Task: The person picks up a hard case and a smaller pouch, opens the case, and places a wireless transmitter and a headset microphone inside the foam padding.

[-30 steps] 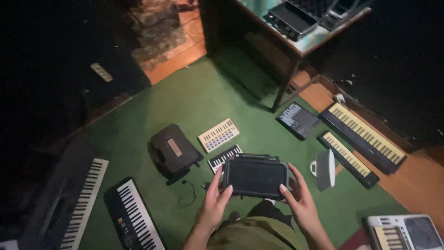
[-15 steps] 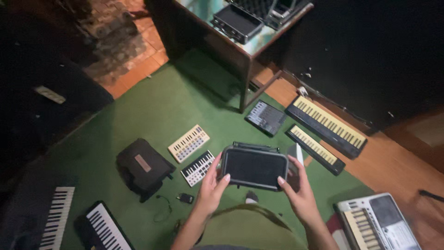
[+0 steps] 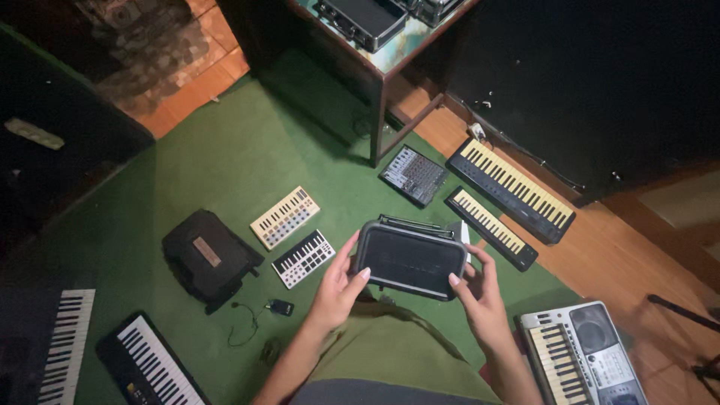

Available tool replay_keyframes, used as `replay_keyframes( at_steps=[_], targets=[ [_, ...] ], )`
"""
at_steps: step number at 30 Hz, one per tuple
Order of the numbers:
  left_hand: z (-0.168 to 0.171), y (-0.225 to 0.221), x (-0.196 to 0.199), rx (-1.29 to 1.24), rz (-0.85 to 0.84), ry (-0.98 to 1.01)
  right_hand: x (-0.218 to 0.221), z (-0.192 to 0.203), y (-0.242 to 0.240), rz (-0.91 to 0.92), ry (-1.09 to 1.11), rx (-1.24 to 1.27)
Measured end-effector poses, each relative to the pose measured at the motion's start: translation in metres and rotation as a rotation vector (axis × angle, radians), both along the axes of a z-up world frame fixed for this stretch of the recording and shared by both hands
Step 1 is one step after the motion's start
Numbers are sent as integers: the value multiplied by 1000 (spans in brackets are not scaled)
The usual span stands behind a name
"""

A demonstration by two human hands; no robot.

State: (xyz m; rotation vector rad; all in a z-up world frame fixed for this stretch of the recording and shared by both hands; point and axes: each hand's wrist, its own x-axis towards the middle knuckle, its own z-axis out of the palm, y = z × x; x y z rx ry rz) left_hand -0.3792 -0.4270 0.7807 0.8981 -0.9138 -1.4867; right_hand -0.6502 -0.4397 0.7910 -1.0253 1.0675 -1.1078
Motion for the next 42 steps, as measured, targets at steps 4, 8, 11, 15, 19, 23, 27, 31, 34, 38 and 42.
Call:
replay_keyframes(
  at_steps=[4,8,11,15,19,23,27,31,34,38,42],
  targets=[
    [-4,-24,8,-5,5,-29,4,-2,-30,21,15,5],
    [-9,-53,20,23,30,-56,17,-5,-63,30,25,37],
    [-7,-80,35,-5,54,-47,34,-2,-95,20,59,31],
    [-1,-115,64,-17,90,-40,64,6,-136,37,102,5],
    [16,-153,99,128,95,-56,102,18,-186,31,177,-28],
    [23,-194,134,134,102,-82,141,21,-225,3,177,69],
    [20,-225,165,-11,118,-191,169,11,-257,13,167,38],
    [22,-248,186,53,129,-206,184,1,-291,45,197,-29],
    [21,-268,196,71,145,-239,194,-7,-315,59,228,17],
    [17,-297,206,148,192,-269,208,-14,-355,81,273,31],
    [11,-340,209,147,252,-249,213,-20,-408,145,250,53]
  ],
)
